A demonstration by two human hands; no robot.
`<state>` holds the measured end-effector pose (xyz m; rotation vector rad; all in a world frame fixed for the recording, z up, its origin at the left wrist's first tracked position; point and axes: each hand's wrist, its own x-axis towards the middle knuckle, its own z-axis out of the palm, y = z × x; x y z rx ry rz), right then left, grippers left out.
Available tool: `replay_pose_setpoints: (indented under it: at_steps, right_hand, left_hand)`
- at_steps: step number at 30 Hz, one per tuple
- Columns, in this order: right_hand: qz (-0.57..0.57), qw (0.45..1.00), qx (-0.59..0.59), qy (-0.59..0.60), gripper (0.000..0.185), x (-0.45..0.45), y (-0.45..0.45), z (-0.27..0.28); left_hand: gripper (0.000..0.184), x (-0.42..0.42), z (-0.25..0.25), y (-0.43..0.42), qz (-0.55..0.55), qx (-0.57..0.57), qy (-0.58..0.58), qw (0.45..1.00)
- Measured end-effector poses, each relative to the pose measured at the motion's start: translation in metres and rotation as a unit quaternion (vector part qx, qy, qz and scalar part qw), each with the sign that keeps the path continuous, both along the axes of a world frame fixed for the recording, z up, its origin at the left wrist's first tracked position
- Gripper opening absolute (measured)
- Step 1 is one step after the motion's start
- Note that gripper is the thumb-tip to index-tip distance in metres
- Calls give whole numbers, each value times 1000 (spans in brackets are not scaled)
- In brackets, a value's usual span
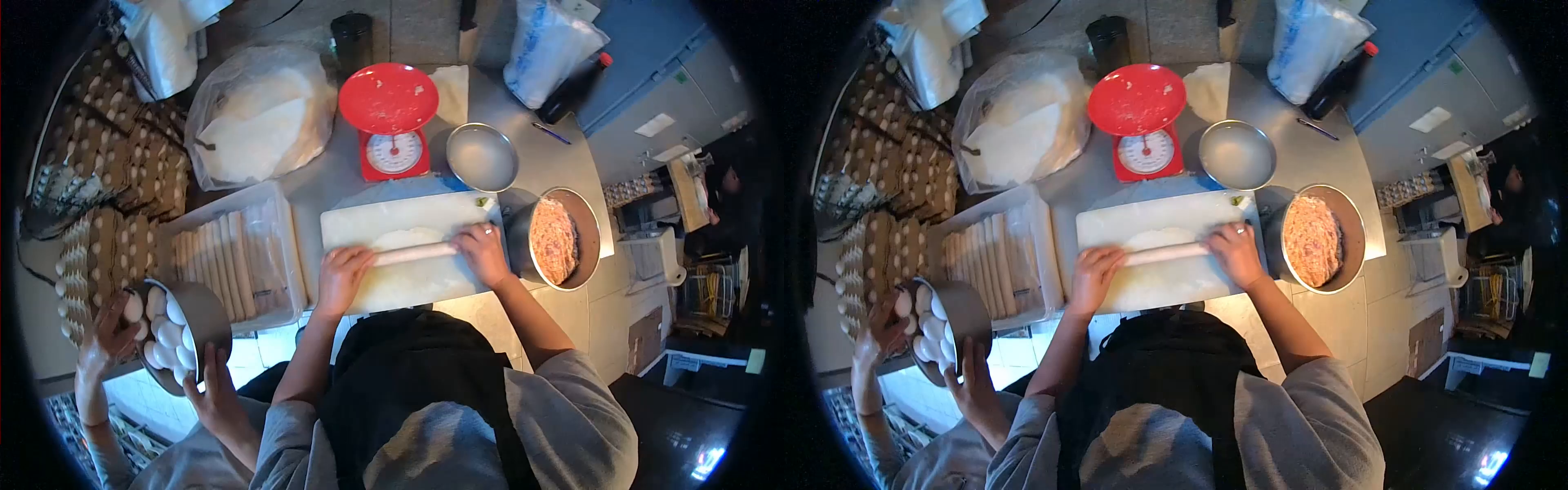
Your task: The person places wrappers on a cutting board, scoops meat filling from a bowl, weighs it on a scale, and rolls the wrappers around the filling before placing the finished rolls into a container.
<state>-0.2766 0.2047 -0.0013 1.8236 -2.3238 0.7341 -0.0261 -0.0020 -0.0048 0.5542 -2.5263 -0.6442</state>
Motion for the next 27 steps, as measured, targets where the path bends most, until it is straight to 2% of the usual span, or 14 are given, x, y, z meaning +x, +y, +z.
replay_pose_setpoints:
  at_steps: [4,7,10,13,14,18,21,22,26,27]
  right_hand:
    - [-42,998,-44,-4,24,-8,-25,17]
    - [-160,975,-135,70,33,-14,-56,50]
    - [-182,982,-32,-26,41,-34,-64,34]
    - [-168,985,-23,-25,43,-47,-65,25]
    - [-172,981,-21,-93,45,-52,-66,23]
    - [-168,982,9,-89,47,-52,-64,22]
    - [-160,977,-42,-136,46,-47,-61,25]
    - [-155,981,-71,-94,46,-38,-61,34]
    - [-70,991,-52,-100,42,30,-58,32]
    - [-43,984,-28,-172,43,54,-62,24]
  left_hand:
    - [31,-24,7,1,12,-60,28,998]
    - [38,-24,8,15,-50,-14,-8,999]
    - [39,-22,2,18,-27,-21,3,999]
    - [41,-23,-2,18,-23,-19,-23,999]
    - [42,-21,-2,17,-23,-17,-23,999]
    - [45,-15,-6,19,-13,-13,-19,1000]
    - [47,-9,-11,18,-10,-29,1,1000]
    - [48,-12,-11,20,-12,-34,10,999]
    - [48,-12,-6,24,2,-10,-12,1000]
    - [48,-13,-8,23,-4,-8,-7,1000]
